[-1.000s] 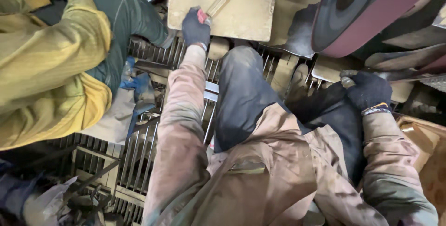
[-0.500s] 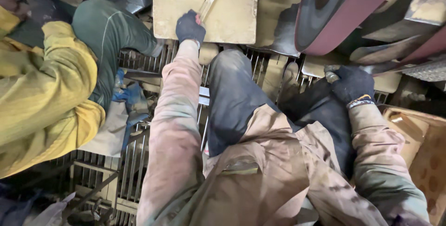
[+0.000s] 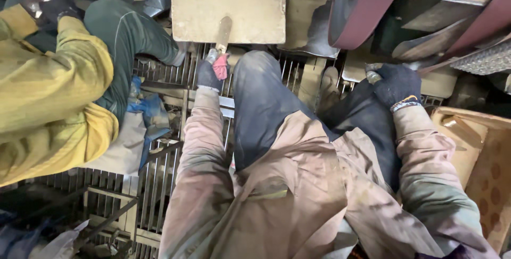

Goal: The person sits on the floor and repeatedly sands small rectangular wooden pieces against a belt sander. They hold the pieces with gloved hands, rotate them to sand different edges, and place finished pieces into a nearby cardboard box.

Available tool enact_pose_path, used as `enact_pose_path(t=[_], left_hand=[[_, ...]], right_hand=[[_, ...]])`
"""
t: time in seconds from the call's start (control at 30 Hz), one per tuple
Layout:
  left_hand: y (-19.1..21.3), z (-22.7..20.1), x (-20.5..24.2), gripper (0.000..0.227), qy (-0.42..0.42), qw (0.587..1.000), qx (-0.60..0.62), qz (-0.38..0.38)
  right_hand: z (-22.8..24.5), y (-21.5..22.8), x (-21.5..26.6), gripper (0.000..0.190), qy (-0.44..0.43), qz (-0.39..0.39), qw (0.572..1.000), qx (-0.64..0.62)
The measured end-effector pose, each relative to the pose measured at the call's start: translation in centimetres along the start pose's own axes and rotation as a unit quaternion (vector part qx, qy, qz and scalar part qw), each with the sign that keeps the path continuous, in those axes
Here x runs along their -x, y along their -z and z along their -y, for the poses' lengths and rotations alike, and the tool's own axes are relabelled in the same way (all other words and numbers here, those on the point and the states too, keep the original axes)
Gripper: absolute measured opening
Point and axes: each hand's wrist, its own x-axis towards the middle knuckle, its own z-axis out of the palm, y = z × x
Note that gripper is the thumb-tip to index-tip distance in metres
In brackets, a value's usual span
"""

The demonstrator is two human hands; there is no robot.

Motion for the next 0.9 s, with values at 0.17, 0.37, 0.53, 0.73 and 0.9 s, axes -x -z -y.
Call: enact_pose_path(t=[0.17,0.37,0.53,0.73,0.9], left_hand=[[-0.7,0.5,0.3,0.016,-0.043,0.997,0.002,-0.065],[-1.5,-0.5,-0.4,0.022,-0.150,0.966,-0.113,-0.177],[-3.2,-2.4,1.8,0.013,-0.140,0.970,-0.132,-0.145],[-3.8,-4.1,7.8,0.029,-0.002,0.991,-0.134,-0.025],[-1.9,-1.8,12.9,0.030,-0.035,0.975,-0.197,0.101]], right_hand=[[0.2,0.3,0.1,0.030,-0.016,0.007,1.000,0.004],[0.6,0.7,0.1,0.029,-0.027,0.012,0.999,0.011],[0.0,0.2,0.0,0.029,-0.005,0.001,1.000,-0.002],[0.2,0.0,0.9,0.027,0.042,-0.067,0.997,-0.010],[4.6,3.2,2.6,0.021,0.109,-0.113,0.979,-0.133]])
